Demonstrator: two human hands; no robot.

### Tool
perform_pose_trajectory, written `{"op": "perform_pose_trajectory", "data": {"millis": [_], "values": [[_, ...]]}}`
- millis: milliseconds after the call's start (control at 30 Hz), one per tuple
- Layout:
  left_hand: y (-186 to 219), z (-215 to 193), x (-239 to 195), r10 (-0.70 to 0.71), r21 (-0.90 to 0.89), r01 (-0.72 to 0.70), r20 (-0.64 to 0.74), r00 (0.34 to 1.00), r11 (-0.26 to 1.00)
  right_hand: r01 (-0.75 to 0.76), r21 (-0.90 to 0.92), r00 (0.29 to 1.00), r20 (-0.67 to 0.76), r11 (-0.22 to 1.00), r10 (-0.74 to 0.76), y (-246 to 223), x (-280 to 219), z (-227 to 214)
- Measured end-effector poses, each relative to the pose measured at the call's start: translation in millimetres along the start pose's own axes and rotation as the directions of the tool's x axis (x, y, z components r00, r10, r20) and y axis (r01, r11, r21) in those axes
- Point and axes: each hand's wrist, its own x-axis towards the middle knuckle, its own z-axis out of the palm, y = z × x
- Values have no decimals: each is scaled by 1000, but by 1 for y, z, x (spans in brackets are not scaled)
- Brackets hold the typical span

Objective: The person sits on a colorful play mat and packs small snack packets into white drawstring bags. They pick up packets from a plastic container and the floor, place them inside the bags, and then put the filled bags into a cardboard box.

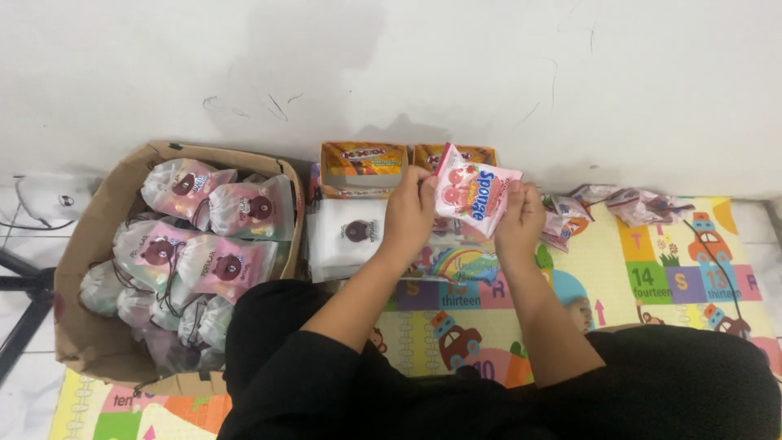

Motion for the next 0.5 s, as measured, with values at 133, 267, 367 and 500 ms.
{"op": "perform_pose_trajectory", "data": {"millis": [133, 267, 367, 500], "values": [[-13, -6, 13, -11, -71, 21, 138, 990, 997, 25, -92, 977, 213, 995, -5, 11, 14, -16], [-7, -4, 9, 75, 45, -78, 65, 995, 996, 62, -66, 963, 267, 996, -42, -11, 5, -6], [12, -6, -1, 69, 224, -66, -6, 998, 972, 74, -83, 987, 152, 994, -61, 7, -8, 3], [10, -1, -2, 131, 299, -116, -30, 991, 947, 92, -102, 991, 111, 991, -80, 14, -11, 0]]}}
